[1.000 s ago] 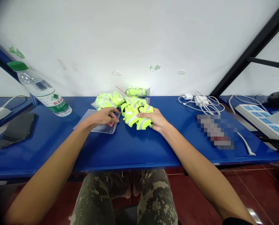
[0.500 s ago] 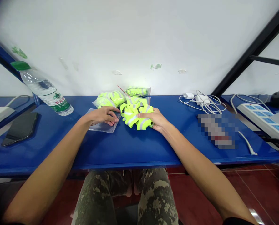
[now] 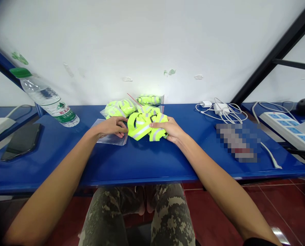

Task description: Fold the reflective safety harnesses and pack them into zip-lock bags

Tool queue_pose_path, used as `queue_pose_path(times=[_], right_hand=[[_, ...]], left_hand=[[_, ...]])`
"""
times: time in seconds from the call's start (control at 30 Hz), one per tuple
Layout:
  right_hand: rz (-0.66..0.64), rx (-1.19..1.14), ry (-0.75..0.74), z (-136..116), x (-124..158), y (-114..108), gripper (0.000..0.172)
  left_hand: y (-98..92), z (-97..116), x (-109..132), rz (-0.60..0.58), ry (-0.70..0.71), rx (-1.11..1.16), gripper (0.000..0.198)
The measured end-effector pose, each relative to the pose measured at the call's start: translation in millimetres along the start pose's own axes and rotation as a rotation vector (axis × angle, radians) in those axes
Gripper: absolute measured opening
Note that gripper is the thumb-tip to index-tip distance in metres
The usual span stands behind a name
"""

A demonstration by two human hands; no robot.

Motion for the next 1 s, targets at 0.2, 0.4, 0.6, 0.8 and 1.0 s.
queue_pose_path(times=[0.2,0.4,0.6,0.8,1.0], right_hand=[[0.014,-0.026,-0.028,-4.3,-0.5,-4.2,0.049],[0.062,-0.034,-0.084,-10.1,-2.2,-10.7,0.046],[0.11,-0.066,-0.1,-4.9,-4.2,-8.1,0.047],[-0.011,-0.057,0.013,10.9,-3.6,14.3,0.047],[-0.175,-0.067,0.096,12.3,-0.8,19.8,0.048]], left_hand=[[-4.4,-8.8,-2.7,-0.07,0.022,0.108,0.05],[1.9,3.8,0.8,-0.054,0.105,-0.051,0.039],[30.7,19.8,-3.4,-0.112,0.419,-0.591,0.008],[45.0,15.9,-6.4,0.042,0.324,-0.78,0.015],[52.0,23.2,-3.7,0.275,0.449,-0.596,0.018]])
Point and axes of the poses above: each hand's wrist, its own x-axis away from the middle knuckle, its own y-axis out of the palm, z = x × y, the point moved 5 cm from there along -x, towards the middle knuckle, and after that the axes turned 15 degrees about y, right-handed, at the moved point
